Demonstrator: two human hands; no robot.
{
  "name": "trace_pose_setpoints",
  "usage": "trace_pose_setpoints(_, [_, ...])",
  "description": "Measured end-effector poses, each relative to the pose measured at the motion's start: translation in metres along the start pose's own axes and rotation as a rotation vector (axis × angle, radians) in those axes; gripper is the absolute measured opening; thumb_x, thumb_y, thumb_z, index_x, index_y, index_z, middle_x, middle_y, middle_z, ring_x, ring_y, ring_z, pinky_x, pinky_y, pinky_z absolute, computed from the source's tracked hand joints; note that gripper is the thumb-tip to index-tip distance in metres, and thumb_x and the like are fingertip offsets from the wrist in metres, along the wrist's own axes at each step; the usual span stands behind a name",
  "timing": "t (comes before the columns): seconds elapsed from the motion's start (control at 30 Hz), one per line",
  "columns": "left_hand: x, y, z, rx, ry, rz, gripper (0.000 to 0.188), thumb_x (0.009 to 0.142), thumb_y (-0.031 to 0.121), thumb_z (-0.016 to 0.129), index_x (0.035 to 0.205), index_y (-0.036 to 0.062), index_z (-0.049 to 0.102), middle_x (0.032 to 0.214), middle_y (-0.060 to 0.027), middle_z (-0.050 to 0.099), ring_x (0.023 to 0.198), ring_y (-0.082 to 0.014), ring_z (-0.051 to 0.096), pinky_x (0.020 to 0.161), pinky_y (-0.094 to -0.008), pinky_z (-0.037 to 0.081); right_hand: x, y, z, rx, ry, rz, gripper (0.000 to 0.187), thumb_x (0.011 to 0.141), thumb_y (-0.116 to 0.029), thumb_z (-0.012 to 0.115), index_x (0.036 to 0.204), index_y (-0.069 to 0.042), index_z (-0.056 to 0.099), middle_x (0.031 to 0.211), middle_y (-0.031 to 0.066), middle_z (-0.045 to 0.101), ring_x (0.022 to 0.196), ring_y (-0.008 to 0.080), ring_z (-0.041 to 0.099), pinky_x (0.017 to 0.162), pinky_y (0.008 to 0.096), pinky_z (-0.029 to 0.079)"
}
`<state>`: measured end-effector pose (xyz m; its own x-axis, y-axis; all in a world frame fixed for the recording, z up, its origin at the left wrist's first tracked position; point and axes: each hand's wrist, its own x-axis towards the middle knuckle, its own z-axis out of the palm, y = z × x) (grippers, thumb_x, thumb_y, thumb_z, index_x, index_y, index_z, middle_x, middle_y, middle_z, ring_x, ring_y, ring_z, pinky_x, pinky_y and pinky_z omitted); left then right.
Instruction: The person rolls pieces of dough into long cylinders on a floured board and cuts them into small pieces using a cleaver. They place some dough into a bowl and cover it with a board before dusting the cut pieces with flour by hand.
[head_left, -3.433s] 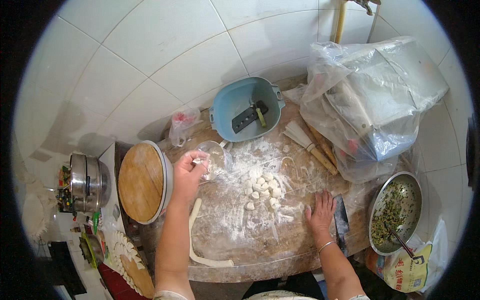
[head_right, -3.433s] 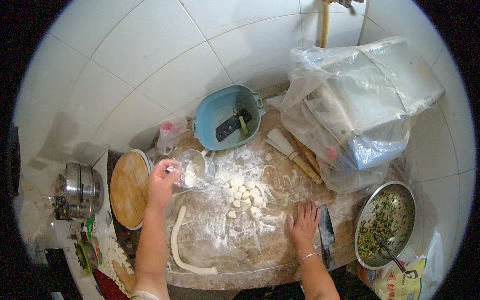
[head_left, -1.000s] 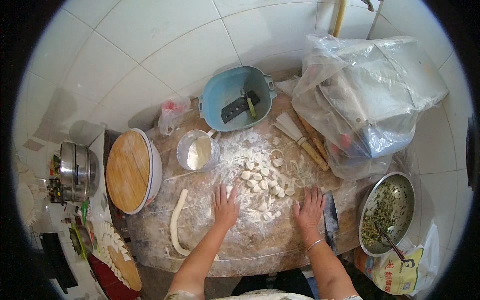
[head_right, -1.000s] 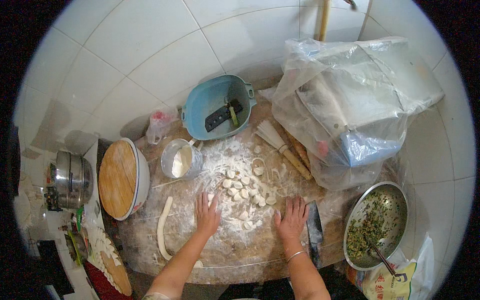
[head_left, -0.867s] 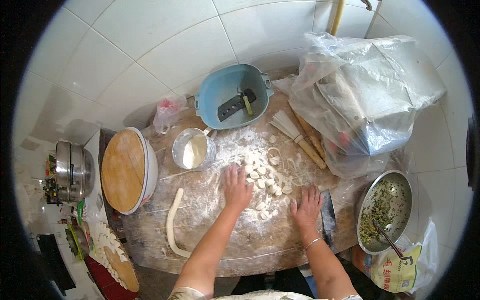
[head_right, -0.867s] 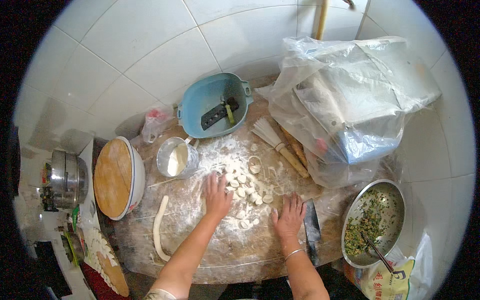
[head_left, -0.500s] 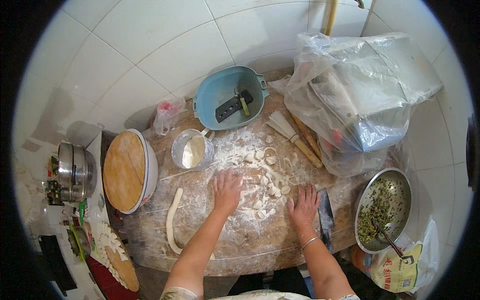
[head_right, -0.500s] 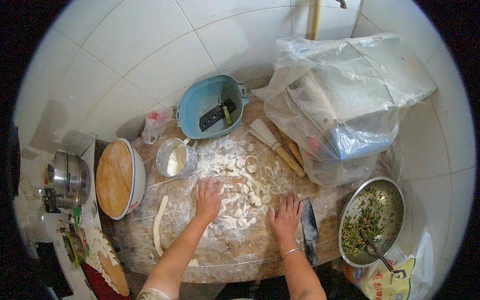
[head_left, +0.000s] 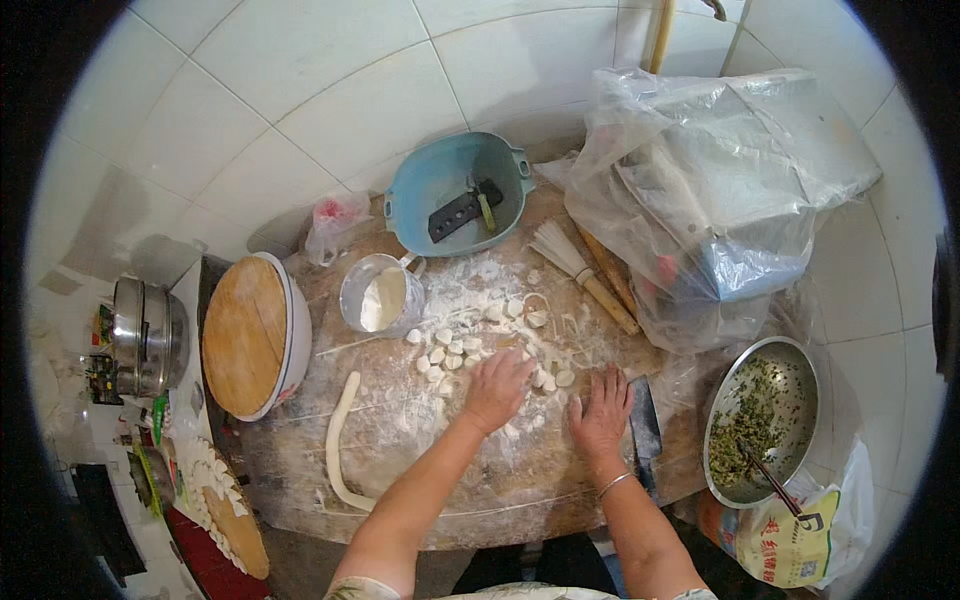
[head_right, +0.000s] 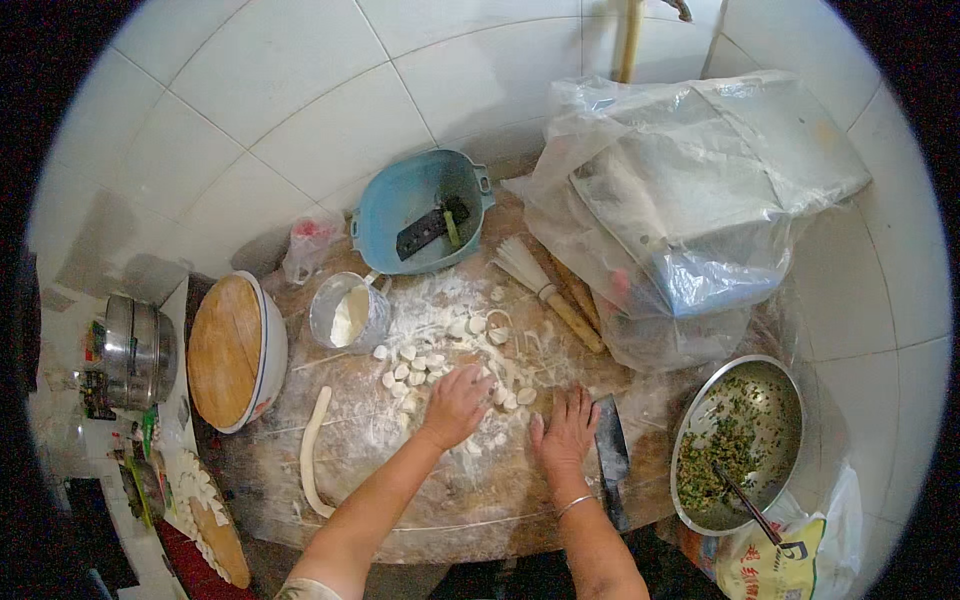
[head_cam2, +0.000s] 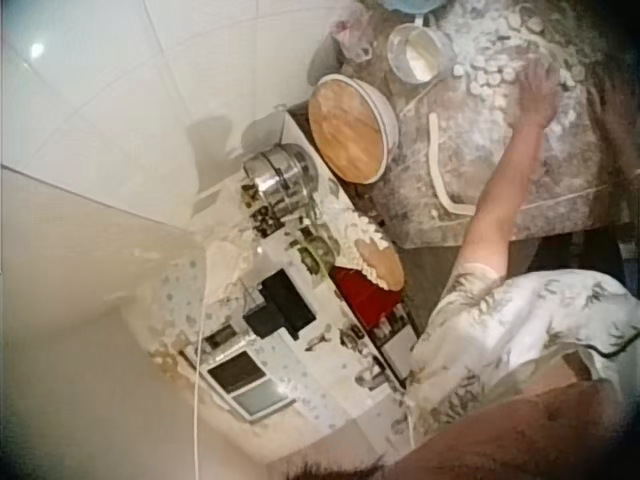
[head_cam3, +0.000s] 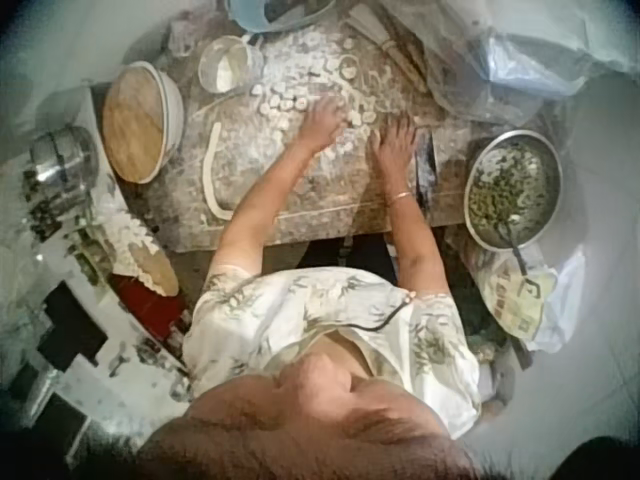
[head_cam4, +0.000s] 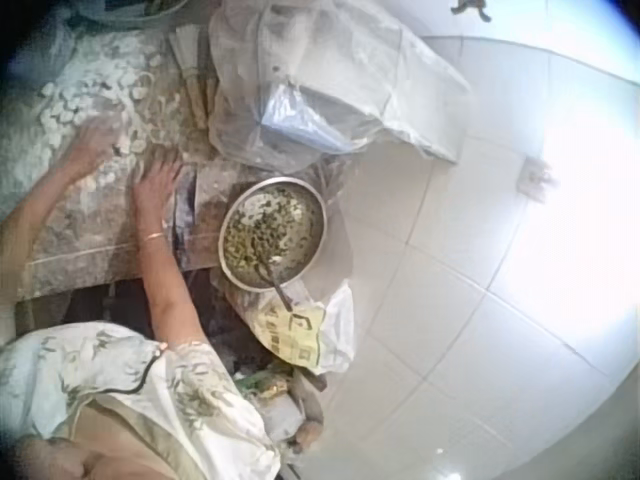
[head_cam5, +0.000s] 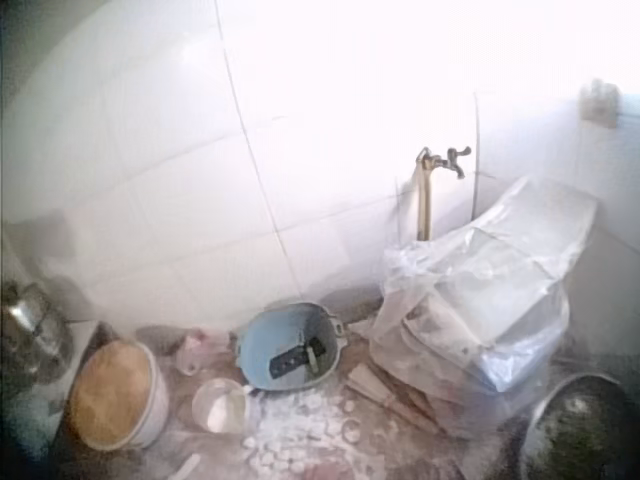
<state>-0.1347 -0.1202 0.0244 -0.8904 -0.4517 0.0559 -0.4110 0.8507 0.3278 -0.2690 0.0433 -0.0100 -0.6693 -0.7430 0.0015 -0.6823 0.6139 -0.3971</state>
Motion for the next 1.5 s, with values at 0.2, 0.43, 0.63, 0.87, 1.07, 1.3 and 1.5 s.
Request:
trace_pose_setpoints(0.2, [0.008, 0.017, 0.017, -0.094, -0.085, -0.190, 0.033, 0.079, 0.022, 0.068, 0.109, 0.0095, 0.061, 0.115, -0.0092, 0.057, 0.105, -0.0279, 0.055, 0.086, -0.0444, 0.045, 0.000, -0.002, -0.007, -0.011, -0.003, -0.023, 0.059, 0.082, -0.034, 0.061, 0.130, -0.004, 0.047, 0.142, 0.0182, 0.038, 0.134, 0.0359, 0.030, 0.113, 0.0512, 0.016])
trace_pose_setpoints(0.43, [-0.037, 0.005, 0.026, -1.118, 0.085, -0.794, 0.025, 0.082, 0.008, 0.068, 0.106, 0.0033, 0.059, 0.088, -0.0063, 0.064, 0.063, -0.0092, 0.058, 0.057, -0.0243, 0.047, 0.000, 0.008, -0.003, 0.152, 0.065, -0.113, 0.057, 0.077, -0.027, 0.066, 0.125, -0.001, 0.048, 0.140, 0.0214, 0.040, 0.131, 0.0394, 0.032, 0.110, 0.0539, 0.021])
trace_pose_setpoints(0.63, [-0.062, -0.050, 0.014, -0.001, 0.491, -0.605, 0.040, 0.081, 0.014, 0.064, 0.121, 0.0103, 0.058, 0.119, -0.0145, 0.056, 0.113, -0.0284, 0.051, 0.094, -0.0412, 0.040, 0.010, -0.036, 0.005, 0.178, -0.099, -0.164, 0.066, 0.077, -0.017, 0.068, 0.135, -0.005, 0.039, 0.143, 0.0233, 0.034, 0.131, 0.0398, 0.032, 0.110, 0.0547, 0.021])
trace_pose_setpoints(0.87, [-0.066, -0.090, 0.008, 0.075, 0.333, -0.789, 0.052, 0.087, 0.021, 0.058, 0.138, 0.0173, 0.046, 0.149, -0.0199, 0.028, 0.138, -0.0381, 0.022, 0.110, -0.0545, 0.018, 0.112, -0.096, 0.022, 0.118, -0.084, -0.179, 0.067, 0.084, -0.022, 0.063, 0.144, -0.013, 0.033, 0.151, 0.0170, 0.025, 0.135, 0.0395, 0.028, 0.113, 0.0542, 0.016])
trace_pose_setpoints(1.07, [-0.067, -0.081, 0.009, -0.200, 0.232, -0.512, 0.061, 0.087, 0.022, 0.057, 0.142, 0.0056, 0.035, 0.149, -0.0248, 0.024, 0.139, -0.0439, 0.018, 0.113, -0.0528, 0.014, 0.075, -0.084, 0.028, 0.434, -0.204, -0.469, 0.065, 0.082, -0.020, 0.061, 0.141, -0.009, 0.037, 0.147, 0.0219, 0.030, 0.134, 0.0423, 0.027, 0.112, 0.0531, 0.020])
trace_pose_setpoints(1.3, [-0.181, -0.036, 0.001, -0.178, 0.035, -0.539, 0.064, 0.085, 0.027, 0.060, 0.141, 0.0048, 0.037, 0.148, -0.0223, 0.027, 0.139, -0.0401, 0.022, 0.113, -0.0525, 0.016, -0.073, -0.023, -0.010, 0.119, -0.343, -0.380, 0.074, 0.082, -0.031, 0.062, 0.141, 0.002, 0.032, 0.144, 0.0273, 0.032, 0.133, 0.0453, 0.030, 0.110, 0.0569, 0.020])
trace_pose_setpoints(1.5, [-0.114, -0.043, -0.007, -0.008, -0.119, -0.231, 0.057, 0.088, 0.031, 0.057, 0.138, 0.0073, 0.041, 0.144, -0.0158, 0.037, 0.135, -0.0351, 0.030, 0.112, -0.0504, 0.020, 0.005, -0.081, 0.012, 0.010, -0.311, -0.467, 0.065, 0.085, -0.035, 0.057, 0.140, -0.007, 0.039, 0.149, 0.0182, 0.031, 0.134, 0.0387, 0.031, 0.111, 0.0551, 0.020])
